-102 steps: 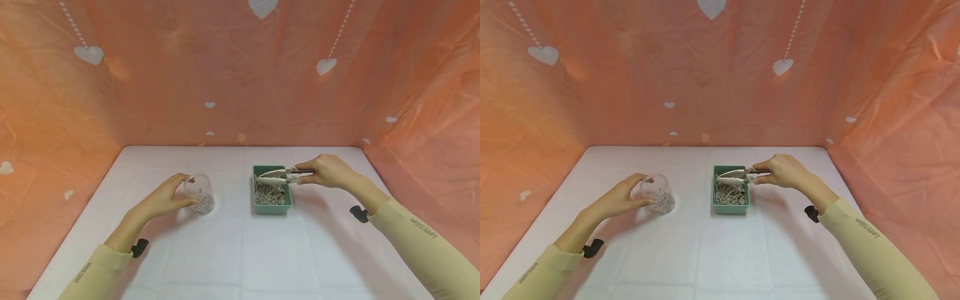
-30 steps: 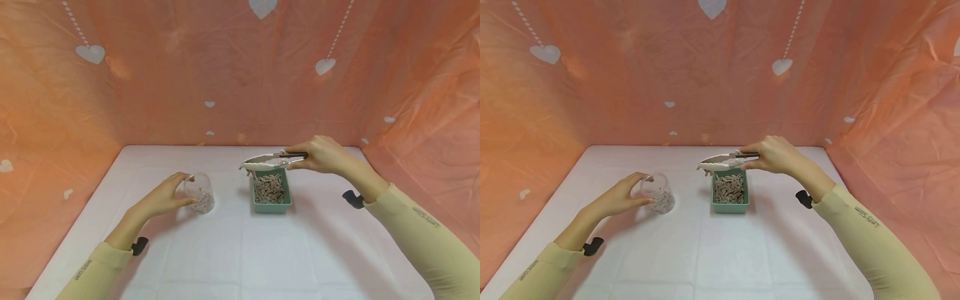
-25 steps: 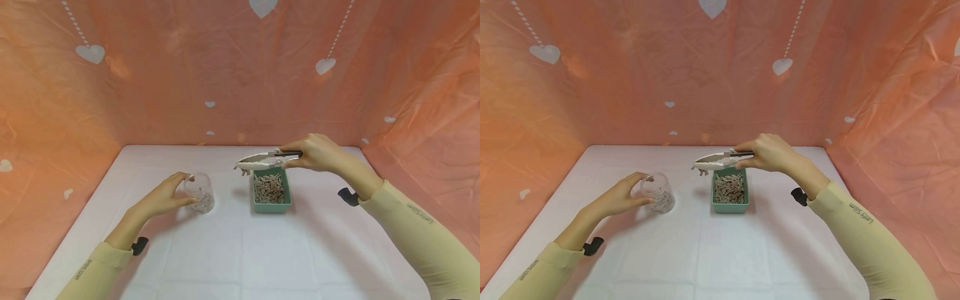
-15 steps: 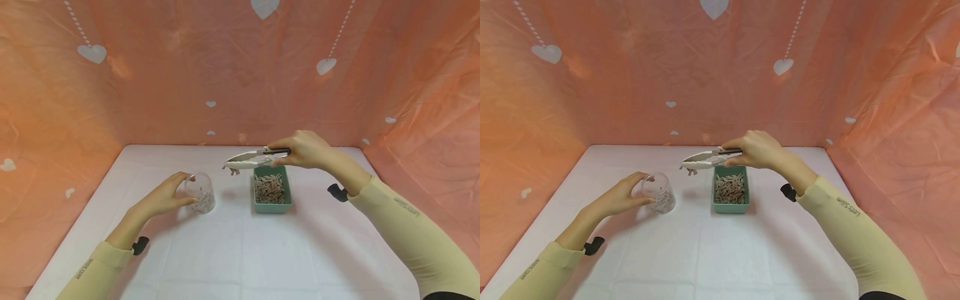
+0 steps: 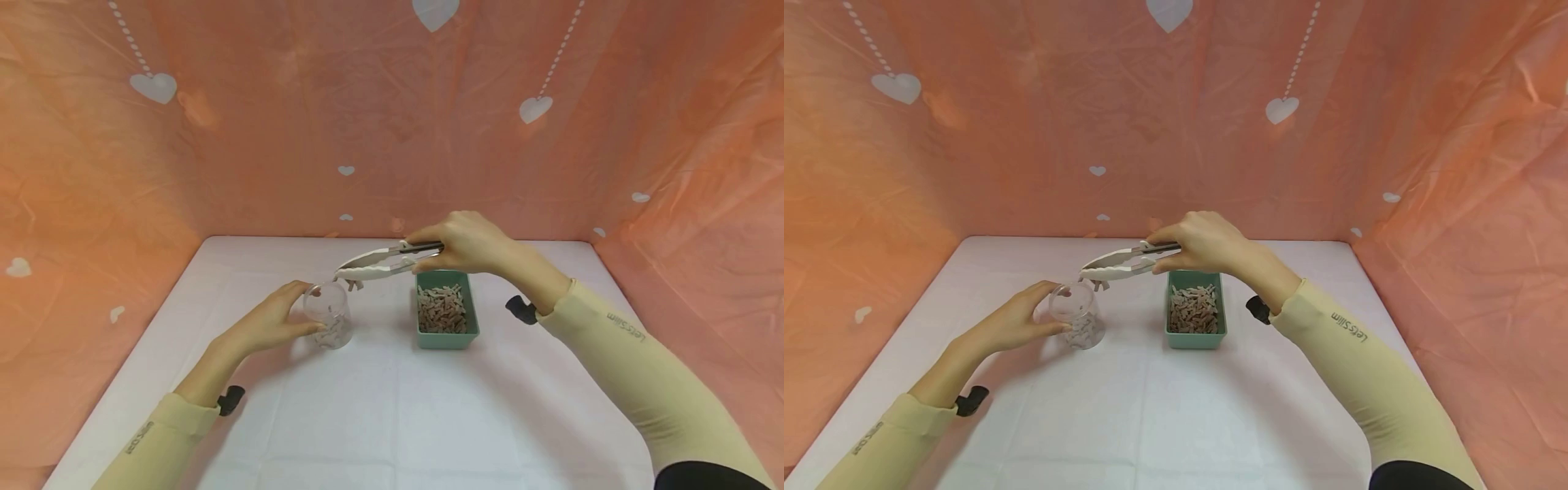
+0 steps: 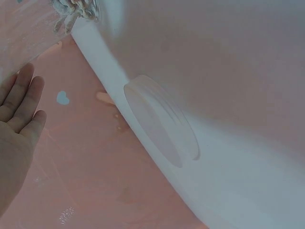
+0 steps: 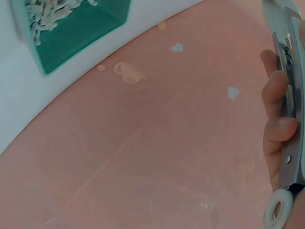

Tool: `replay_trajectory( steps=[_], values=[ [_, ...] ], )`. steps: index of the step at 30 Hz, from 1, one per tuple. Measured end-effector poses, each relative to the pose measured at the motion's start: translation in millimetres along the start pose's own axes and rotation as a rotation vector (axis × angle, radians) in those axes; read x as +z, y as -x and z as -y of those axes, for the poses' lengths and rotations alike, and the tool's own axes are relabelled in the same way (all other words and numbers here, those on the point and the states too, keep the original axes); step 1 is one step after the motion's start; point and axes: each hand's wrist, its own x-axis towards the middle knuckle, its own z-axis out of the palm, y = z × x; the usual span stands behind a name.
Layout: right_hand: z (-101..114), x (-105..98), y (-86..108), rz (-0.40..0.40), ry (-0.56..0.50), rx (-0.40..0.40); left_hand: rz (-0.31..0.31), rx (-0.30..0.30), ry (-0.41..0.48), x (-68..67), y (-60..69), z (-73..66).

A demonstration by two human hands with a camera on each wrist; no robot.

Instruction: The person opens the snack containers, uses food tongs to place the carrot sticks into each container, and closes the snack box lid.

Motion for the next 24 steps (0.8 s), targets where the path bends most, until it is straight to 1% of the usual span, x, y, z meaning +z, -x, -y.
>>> replay_trajectory(
  steps=[4,7,14,19,24],
  values=[
    [3.6,5.2,-9.3,-0.010,-0.006,-0.036,-0.009,0.012,-0.004,0.2,-0.2,-0.4],
    [7.0,8.7,-16.6,-0.006,-0.016,-0.047,-0.013,0.020,-0.003,0.1,0.0,0.0],
    [15.0,17.2,-31.5,0.022,-0.009,-0.054,-0.007,-0.003,-0.011,-1.4,0.2,-0.7],
    [17.5,23.9,-35.6,0.057,-0.002,-0.049,0.007,-0.017,-0.002,-1.3,0.5,-0.3],
    [15.9,31.9,-33.5,0.080,0.013,-0.036,0.012,-0.023,-0.008,-0.4,1.4,0.0]
  ],
)
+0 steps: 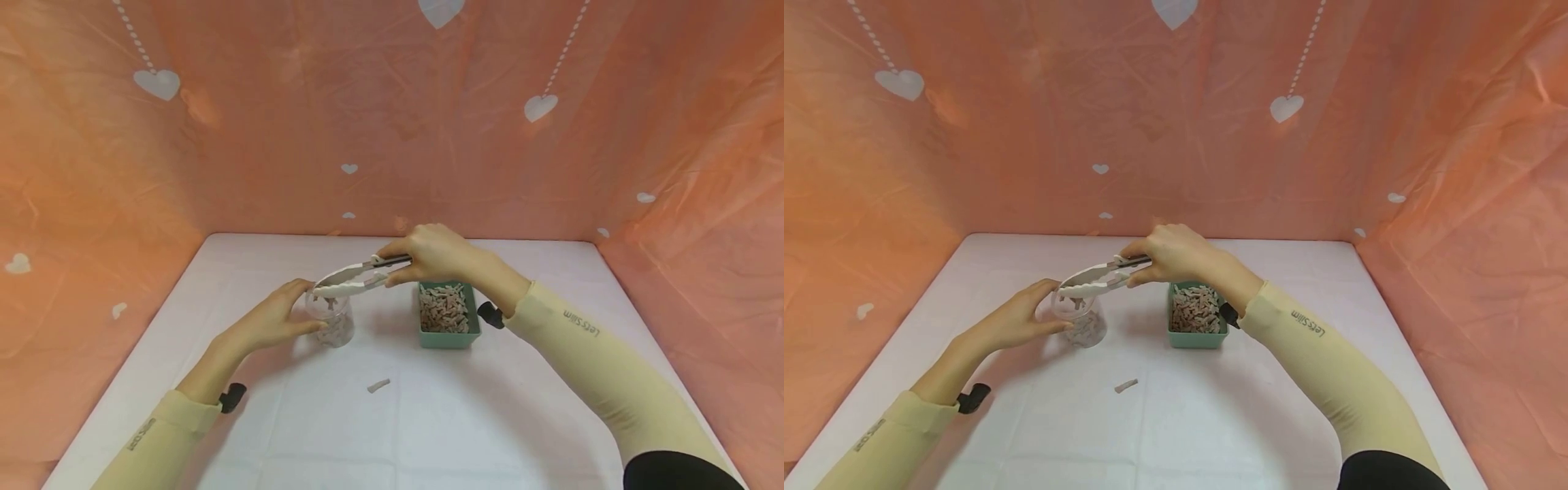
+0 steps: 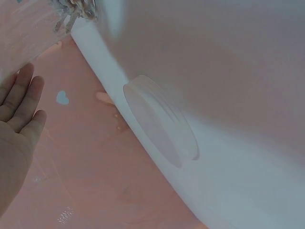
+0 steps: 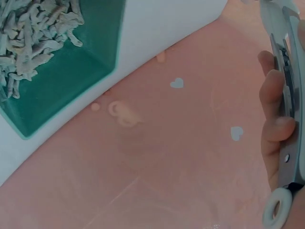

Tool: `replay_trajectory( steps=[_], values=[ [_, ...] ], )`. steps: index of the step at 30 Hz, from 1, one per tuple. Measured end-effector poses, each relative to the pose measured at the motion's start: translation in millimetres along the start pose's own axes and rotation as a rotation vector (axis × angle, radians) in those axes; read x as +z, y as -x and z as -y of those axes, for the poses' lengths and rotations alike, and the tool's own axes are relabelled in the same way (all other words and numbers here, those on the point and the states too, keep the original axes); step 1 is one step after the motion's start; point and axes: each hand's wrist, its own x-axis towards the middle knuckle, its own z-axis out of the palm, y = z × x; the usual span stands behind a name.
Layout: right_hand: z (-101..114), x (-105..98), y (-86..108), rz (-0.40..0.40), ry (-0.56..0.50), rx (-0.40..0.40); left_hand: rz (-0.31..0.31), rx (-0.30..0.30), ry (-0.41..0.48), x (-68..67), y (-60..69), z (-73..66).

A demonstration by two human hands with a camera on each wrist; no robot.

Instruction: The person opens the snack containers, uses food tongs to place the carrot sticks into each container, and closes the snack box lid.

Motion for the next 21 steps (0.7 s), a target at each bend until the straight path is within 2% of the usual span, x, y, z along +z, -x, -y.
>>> replay_trajectory(
  steps=[11,17,21],
  values=[
    [-1.6,1.6,12.2,-0.068,0.002,-0.023,-0.001,-0.018,-0.006,0.1,0.8,-4.2],
    [-2.9,-1.9,32.9,-0.151,-0.050,-0.025,-0.003,-0.014,0.018,0.9,1.0,-3.7],
    [-8.8,-4.1,53.2,-0.211,-0.088,0.009,-0.016,0.001,0.014,1.9,0.0,-2.7]
  ],
)
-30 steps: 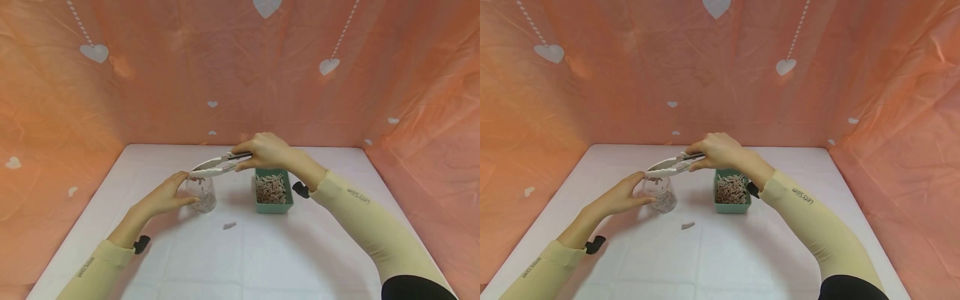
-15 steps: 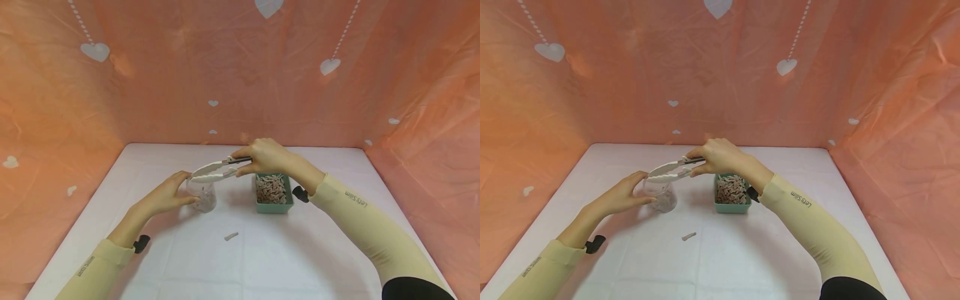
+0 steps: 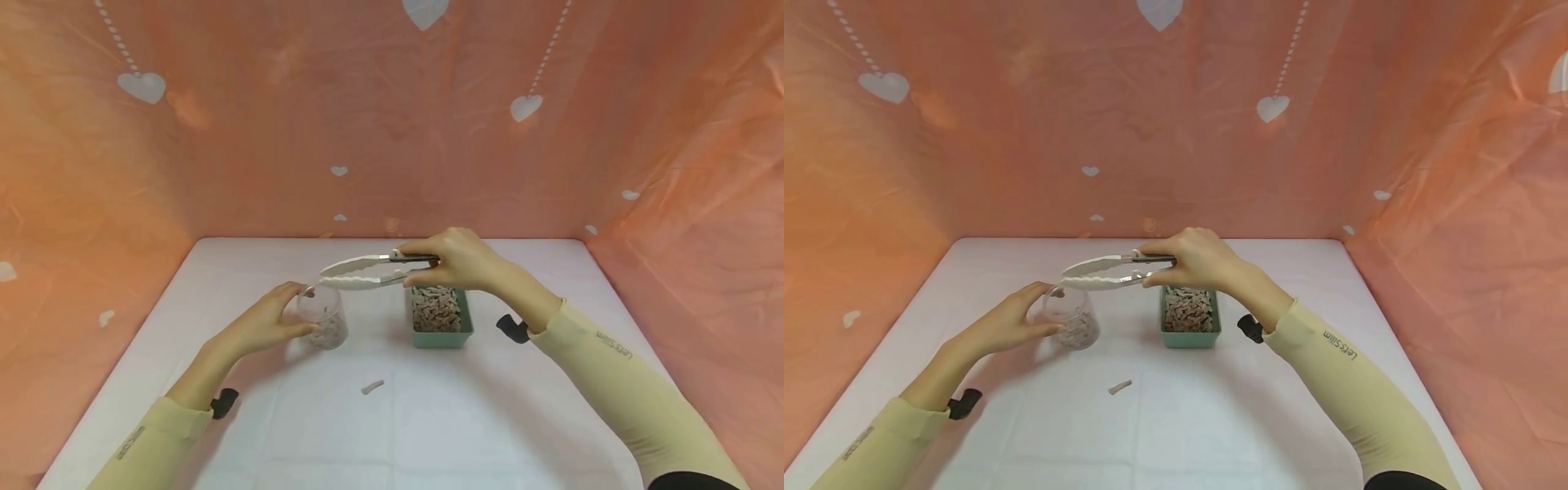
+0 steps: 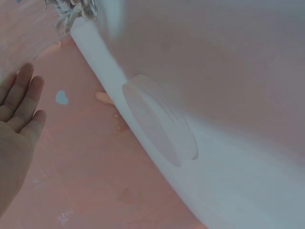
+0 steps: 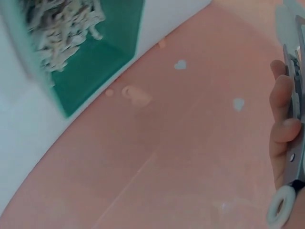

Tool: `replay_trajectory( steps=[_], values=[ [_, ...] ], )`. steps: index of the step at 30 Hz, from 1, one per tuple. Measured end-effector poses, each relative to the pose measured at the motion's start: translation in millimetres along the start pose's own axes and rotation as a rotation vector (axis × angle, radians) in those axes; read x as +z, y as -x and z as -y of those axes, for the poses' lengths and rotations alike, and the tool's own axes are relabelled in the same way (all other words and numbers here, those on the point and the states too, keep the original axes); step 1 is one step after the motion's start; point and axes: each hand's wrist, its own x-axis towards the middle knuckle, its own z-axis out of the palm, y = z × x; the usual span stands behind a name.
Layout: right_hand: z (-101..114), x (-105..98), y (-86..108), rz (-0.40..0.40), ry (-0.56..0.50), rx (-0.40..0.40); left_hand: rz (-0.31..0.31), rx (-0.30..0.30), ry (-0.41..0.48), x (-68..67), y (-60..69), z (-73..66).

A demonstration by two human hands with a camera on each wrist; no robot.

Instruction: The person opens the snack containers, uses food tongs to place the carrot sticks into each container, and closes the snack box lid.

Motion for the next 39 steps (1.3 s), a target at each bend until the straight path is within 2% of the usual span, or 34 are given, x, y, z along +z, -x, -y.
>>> replay_trajectory(
  steps=[5,10,15,19,24,31,39],
  values=[
    [-12.1,-9.5,30.0,-0.055,-0.032,0.070,0.002,-0.018,-0.011,0.6,0.6,0.1],
    [-27.7,-19.2,63.9,-0.073,0.002,0.132,0.022,-0.044,-0.025,1.5,1.3,1.9],
    [-37.4,-26.2,90.3,-0.038,0.070,0.195,0.021,-0.049,-0.007,-0.5,1.7,5.6],
    [-41.3,-27.2,103.5,0.055,0.134,0.240,-0.002,-0.025,0.007,-2.3,0.0,6.0],
    [-44.6,-24.1,110.5,0.183,0.197,0.259,-0.023,-0.003,0.016,-0.1,-0.9,5.1],
    [-46.6,-18.1,103.8,0.241,0.248,0.235,-0.028,0.001,0.034,3.0,-2.0,7.8],
    [-48.6,-11.1,92.3,0.337,0.239,0.282,-0.033,0.012,0.013,2.3,-2.0,7.8]
  ],
)
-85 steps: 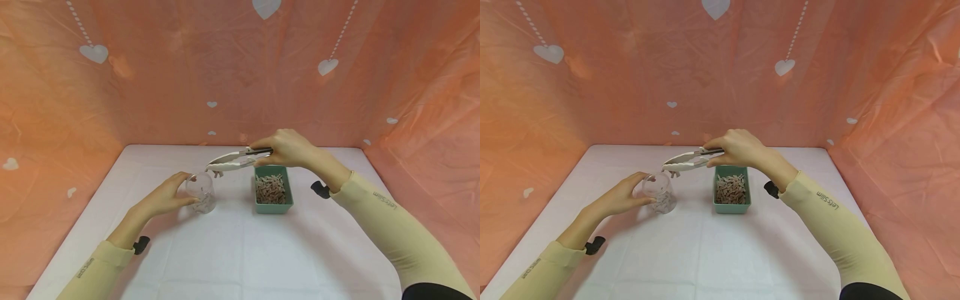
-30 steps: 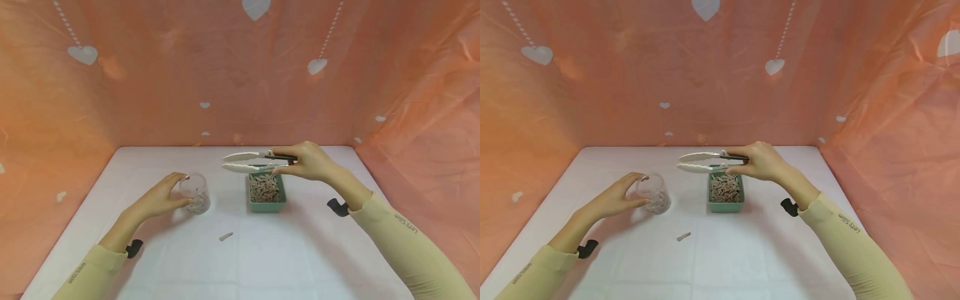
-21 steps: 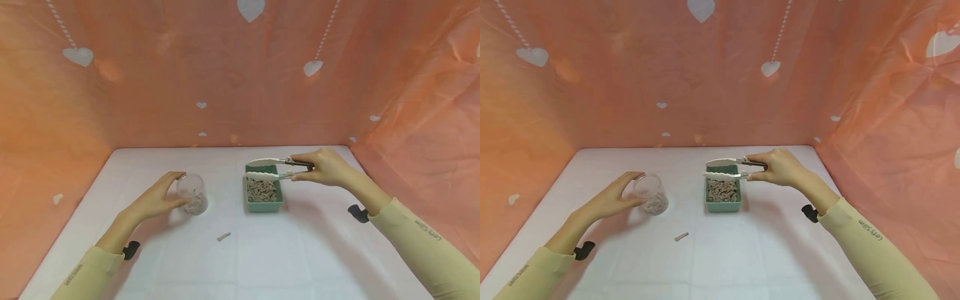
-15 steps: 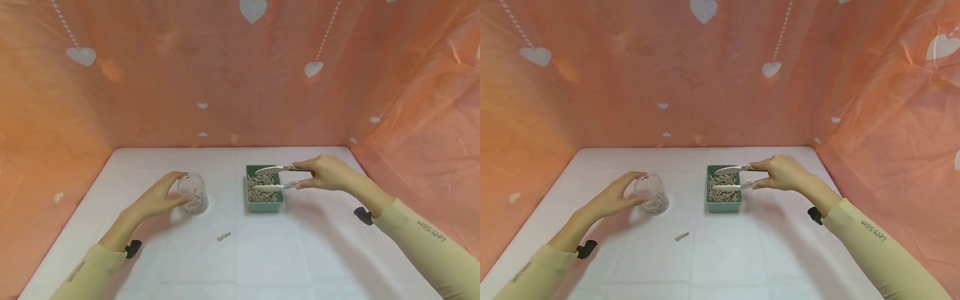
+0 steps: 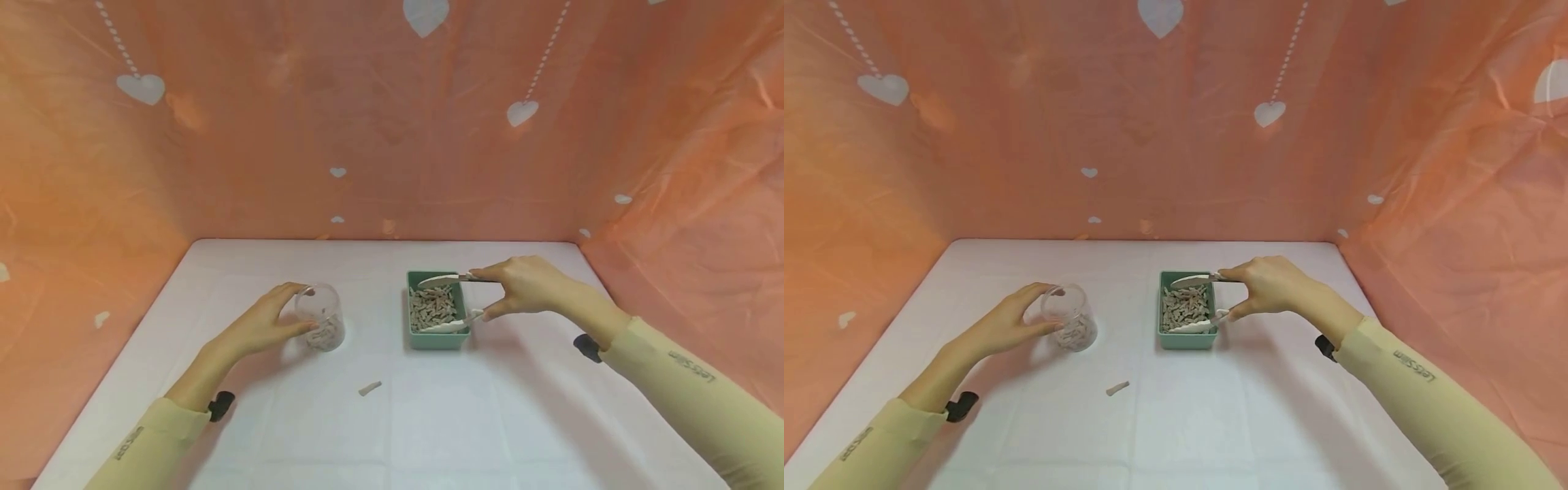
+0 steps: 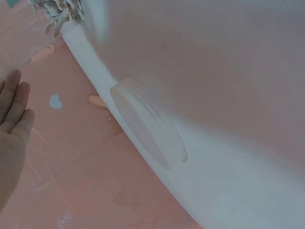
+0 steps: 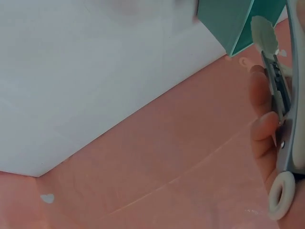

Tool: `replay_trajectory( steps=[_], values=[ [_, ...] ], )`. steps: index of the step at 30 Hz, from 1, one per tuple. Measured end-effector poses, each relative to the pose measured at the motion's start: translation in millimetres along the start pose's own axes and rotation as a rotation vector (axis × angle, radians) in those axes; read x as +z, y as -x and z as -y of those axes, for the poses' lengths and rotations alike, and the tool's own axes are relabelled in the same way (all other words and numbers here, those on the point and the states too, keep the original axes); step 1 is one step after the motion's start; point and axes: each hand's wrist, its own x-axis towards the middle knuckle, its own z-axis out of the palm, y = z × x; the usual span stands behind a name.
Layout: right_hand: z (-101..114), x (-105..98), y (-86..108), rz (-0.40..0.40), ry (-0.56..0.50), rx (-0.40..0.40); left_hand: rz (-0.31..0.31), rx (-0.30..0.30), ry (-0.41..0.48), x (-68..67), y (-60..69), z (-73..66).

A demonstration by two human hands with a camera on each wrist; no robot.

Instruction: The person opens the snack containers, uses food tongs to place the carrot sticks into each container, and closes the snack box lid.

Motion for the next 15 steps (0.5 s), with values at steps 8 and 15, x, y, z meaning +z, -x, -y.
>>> replay_trajectory(
  steps=[8,15],
  values=[
    [0.1,0.0,-14.0,0.061,-0.028,0.026,0.012,-0.006,-0.006,-0.7,-0.7,-2.0],
    [1.1,5.8,-27.2,0.111,-0.032,0.016,0.006,-0.003,0.002,-0.5,0.5,-1.9]
  ],
)
